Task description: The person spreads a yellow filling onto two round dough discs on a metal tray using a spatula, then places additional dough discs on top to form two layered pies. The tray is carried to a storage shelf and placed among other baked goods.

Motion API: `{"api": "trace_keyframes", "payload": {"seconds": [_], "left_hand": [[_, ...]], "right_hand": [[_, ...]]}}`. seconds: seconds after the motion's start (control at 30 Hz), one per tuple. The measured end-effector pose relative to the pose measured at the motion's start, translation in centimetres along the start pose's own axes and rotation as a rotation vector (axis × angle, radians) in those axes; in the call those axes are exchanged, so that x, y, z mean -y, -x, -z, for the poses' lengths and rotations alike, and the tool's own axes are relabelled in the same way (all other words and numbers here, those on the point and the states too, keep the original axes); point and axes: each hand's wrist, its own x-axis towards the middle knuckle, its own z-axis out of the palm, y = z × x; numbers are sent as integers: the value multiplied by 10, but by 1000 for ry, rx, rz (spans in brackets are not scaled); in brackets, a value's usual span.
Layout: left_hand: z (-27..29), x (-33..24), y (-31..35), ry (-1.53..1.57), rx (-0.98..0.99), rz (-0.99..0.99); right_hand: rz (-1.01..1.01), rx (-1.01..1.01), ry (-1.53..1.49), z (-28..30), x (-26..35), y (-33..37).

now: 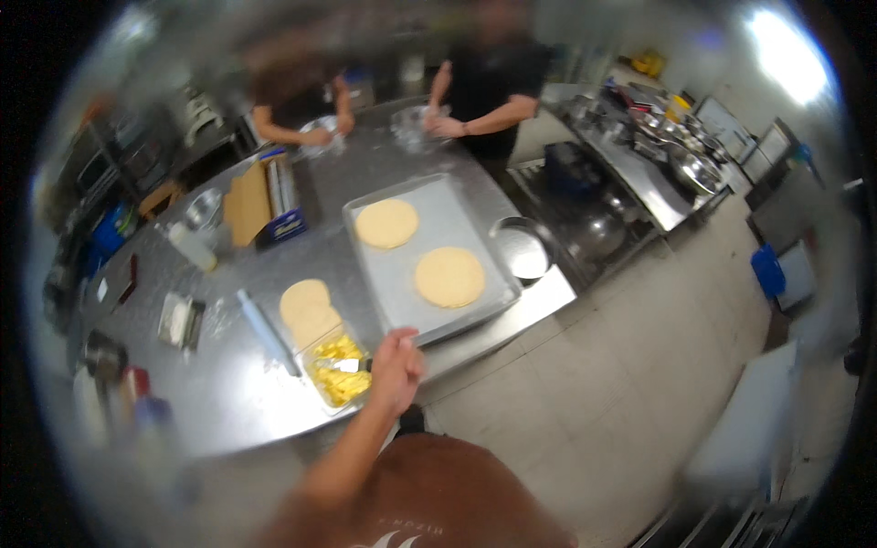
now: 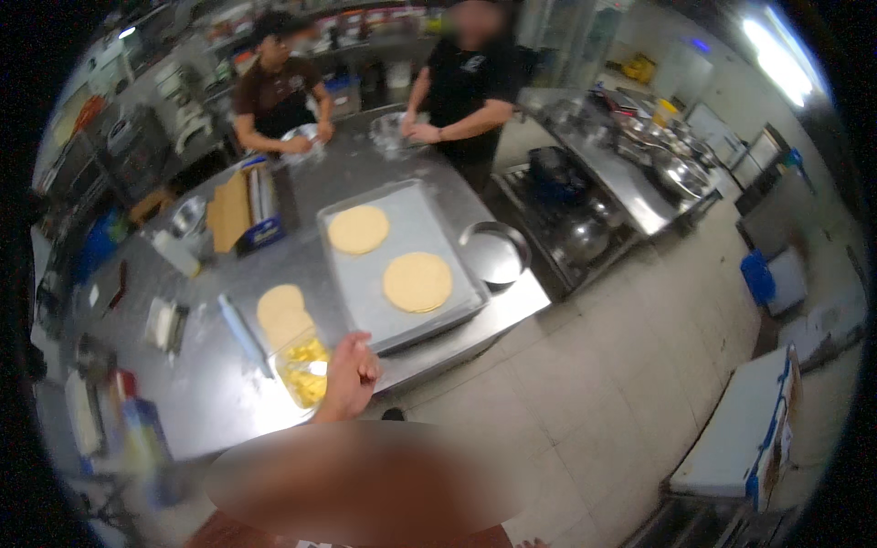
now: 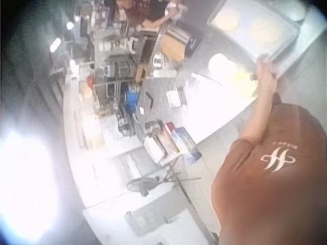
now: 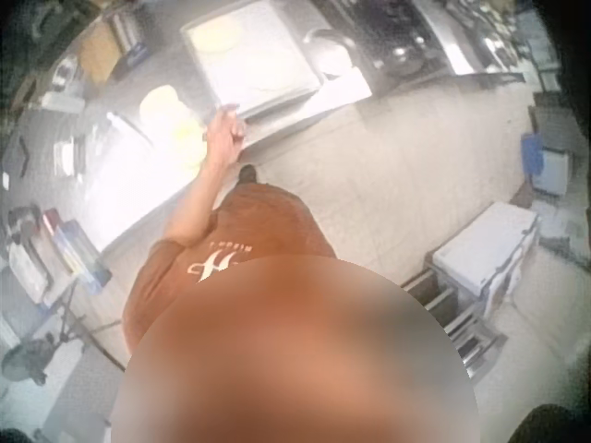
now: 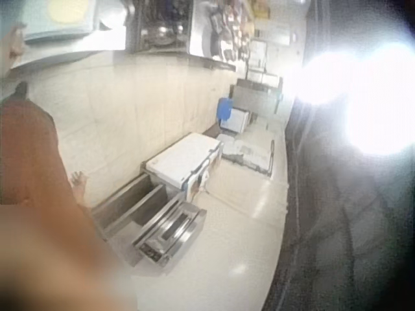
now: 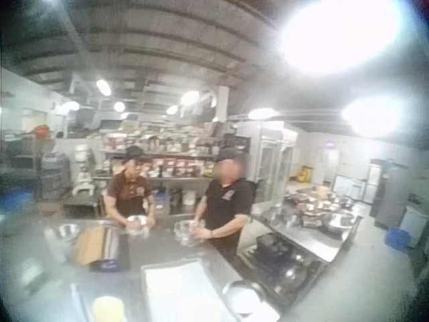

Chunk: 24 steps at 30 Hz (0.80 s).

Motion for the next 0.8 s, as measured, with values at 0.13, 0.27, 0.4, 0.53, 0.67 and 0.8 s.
{"api": "trace_keyframes", "payload": {"seconds": [0.13, 0.27, 0.4, 0.53, 0.67, 0.8], "left_hand": [[21, -60, -30, 192, 14, -52], [85, -135, -61, -82, -59, -273], [193, -181, -102, -746, -400, -353], [283, -168, -143, -1482, -280, -14], [320, -121, -161, -1727, -259, 144], [327, -101, -156, -1812, -163, -79]], "right_hand": [[-27, 39, 12, -40, 16, 23], [30, 39, 42, -47, 53, 36], [125, 40, 93, -45, 96, 35], [215, 30, 298, -52, 138, 19], [140, 120, 379, -65, 162, 8], [103, 152, 476, -93, 173, 13]]}}
